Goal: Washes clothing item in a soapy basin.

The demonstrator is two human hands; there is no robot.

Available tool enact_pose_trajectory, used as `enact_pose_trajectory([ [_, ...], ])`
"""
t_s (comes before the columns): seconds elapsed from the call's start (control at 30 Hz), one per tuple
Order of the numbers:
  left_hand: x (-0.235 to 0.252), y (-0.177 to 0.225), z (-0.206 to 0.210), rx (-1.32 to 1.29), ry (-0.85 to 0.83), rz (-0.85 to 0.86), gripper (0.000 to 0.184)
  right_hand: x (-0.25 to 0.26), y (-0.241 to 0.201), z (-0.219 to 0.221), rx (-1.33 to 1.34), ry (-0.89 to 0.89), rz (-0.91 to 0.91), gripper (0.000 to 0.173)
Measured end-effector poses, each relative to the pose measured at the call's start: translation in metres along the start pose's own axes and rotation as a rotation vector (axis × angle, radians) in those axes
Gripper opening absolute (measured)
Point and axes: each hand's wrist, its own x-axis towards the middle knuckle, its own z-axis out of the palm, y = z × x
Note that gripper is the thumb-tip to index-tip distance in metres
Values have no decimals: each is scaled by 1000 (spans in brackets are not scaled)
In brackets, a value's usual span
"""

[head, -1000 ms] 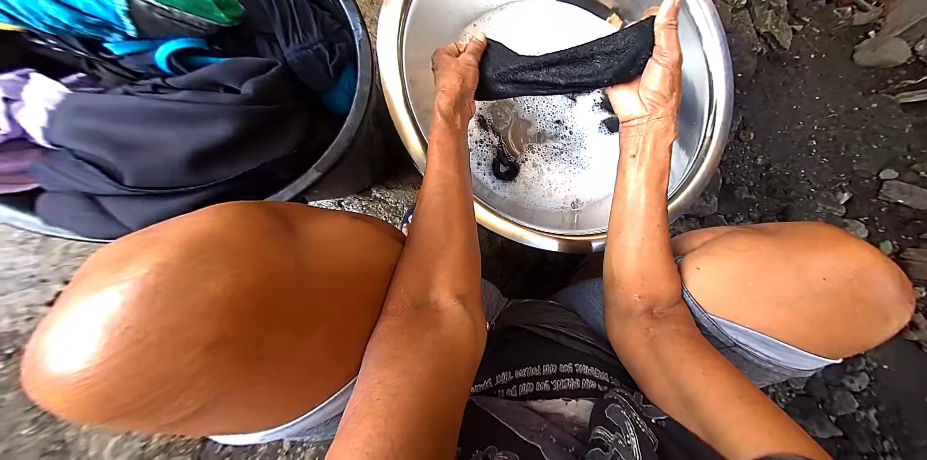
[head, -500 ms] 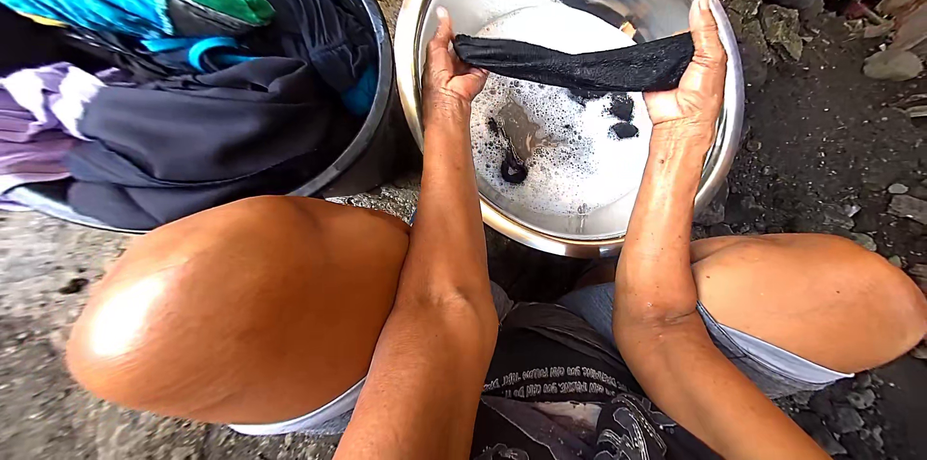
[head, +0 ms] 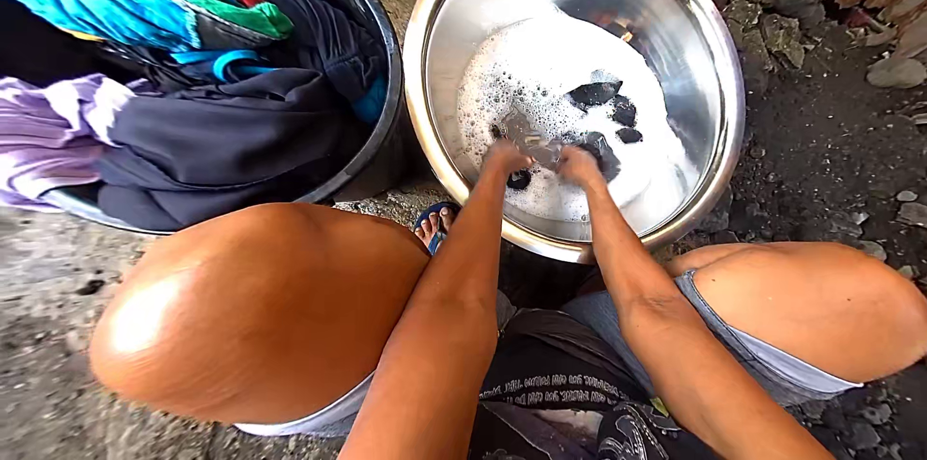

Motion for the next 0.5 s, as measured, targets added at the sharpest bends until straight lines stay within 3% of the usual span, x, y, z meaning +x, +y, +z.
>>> enact_pose_trajectory([
  [0.07,3,5,23,262,-134,24,53,-1,-18,19,-126,-334,-160,42],
  [0.13,4,9,34,352,-181,64,41,-4,-33,14,-51,-479,-193,38],
  [0.23,12,6,24,191,-177,179,33,1,-23,8,130,-334,-119,29],
  [0.37,11,3,-3,-469,-165,300,27,7,-15,0,413,60,93,52],
  [0.43,9,6,-14,-640,-225,345,23,4,-15,-6,712,81,170,65],
  [0.5,2,12,-22,-752,-275,392,20,-2,-21,-13,900,34,181,68],
])
